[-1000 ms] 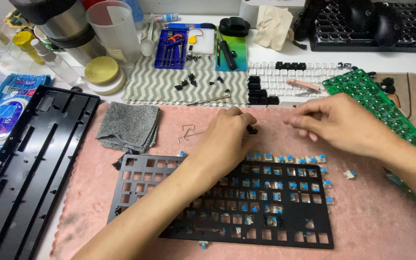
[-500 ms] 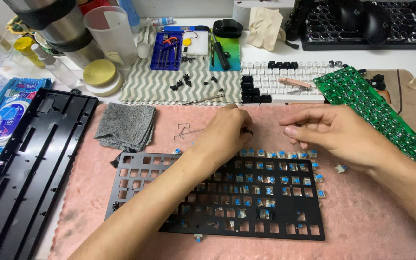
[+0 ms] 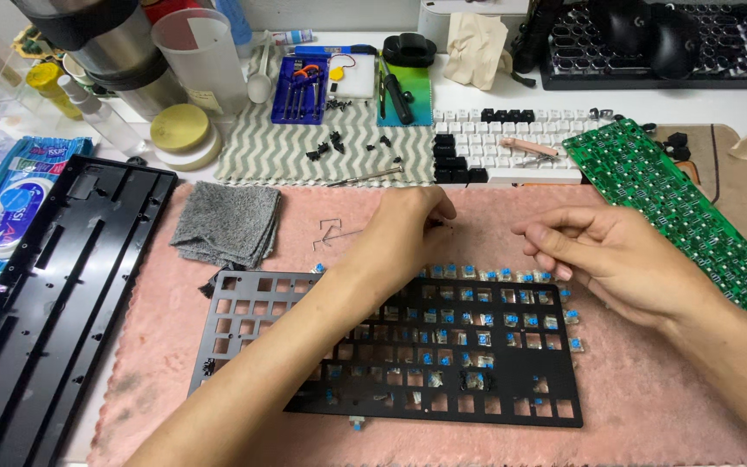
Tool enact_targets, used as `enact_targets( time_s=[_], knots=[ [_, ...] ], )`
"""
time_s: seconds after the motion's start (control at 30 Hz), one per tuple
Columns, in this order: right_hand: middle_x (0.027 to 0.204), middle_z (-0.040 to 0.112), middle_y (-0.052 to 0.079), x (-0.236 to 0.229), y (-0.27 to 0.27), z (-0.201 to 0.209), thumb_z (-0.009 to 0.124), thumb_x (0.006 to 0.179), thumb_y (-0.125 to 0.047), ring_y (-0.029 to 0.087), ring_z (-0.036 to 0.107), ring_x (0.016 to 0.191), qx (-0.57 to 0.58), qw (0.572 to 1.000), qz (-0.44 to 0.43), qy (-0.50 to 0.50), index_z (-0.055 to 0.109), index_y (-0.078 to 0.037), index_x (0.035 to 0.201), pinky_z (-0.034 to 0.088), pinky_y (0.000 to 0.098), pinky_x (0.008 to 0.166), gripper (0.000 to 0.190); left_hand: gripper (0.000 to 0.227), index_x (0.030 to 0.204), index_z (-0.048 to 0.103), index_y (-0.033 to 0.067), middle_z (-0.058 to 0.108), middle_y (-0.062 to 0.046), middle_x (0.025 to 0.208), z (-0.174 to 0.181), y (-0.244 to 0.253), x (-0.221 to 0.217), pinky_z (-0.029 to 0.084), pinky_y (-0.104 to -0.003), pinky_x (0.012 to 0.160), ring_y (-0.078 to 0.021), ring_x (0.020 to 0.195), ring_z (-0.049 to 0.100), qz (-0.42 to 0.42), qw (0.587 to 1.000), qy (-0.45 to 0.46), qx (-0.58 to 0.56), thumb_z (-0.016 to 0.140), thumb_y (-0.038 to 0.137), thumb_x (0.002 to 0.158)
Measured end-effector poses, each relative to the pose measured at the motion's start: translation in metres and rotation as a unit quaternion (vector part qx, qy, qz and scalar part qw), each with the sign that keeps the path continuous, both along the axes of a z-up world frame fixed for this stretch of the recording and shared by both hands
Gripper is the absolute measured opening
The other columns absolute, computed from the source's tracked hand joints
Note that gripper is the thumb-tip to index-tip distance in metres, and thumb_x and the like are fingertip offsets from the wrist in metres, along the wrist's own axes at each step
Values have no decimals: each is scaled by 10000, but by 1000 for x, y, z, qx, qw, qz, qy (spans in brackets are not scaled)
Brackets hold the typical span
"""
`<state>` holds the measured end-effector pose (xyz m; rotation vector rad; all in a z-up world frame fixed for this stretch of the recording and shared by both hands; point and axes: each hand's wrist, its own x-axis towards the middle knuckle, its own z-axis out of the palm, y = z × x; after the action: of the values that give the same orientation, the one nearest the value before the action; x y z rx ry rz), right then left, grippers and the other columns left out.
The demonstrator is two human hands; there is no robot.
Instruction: The person assembles a mechanical keyboard by installing stabilizers onto the black plate. They pick up small black plastic stabilizer parts, align them with the corresponding switch positions, and press them into place. The person repeats this process for multiple stabilizers across the keyboard plate.
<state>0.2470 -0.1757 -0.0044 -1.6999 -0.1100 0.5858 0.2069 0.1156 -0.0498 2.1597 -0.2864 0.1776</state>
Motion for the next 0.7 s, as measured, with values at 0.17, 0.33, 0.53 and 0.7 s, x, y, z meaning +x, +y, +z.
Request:
enact_targets(
  time_s=[0.17,0.33,0.53,0.7],
  knots=[
    [1193,848,375,-12,23,31,720,1048,53,264,678,924,-53,996,-51,55,814,172,1416,543,338,857,398,265,1254,807,8,852,-192,1283,25,-2,-13,720,-409,1020,-324,1215,835,0,996,86,-21,660,-24,1035],
    [1135,865,265,-8,14,15,764,1016,23,188,569,792,-35,999,-20,29,859,117,1386,393,275,620,393,324,1145,821,51,907,-143,1087,-6,-7,-1,675,-362,884,-268,1015,883,-9,1000,13,-19,649,-32,883],
    [761,636,173,-6,2,3,782,1055,-10,314,879,1189,-23,998,-40,37,825,107,1353,624,366,945,323,156,1134,853,61,901,-124,1066,25,-7,-16,696,-340,855,-245,976,877,10,997,64,-41,798,119,1001],
    [675,504,113,-16,7,9,782,1076,-71,240,628,881,-11,999,-42,20,833,113,1234,535,347,877,248,240,1155,870,-8,923,-126,1039,52,-14,-44,713,-290,836,-171,938,894,-5,984,93,-152,804,183,1026]
  ],
)
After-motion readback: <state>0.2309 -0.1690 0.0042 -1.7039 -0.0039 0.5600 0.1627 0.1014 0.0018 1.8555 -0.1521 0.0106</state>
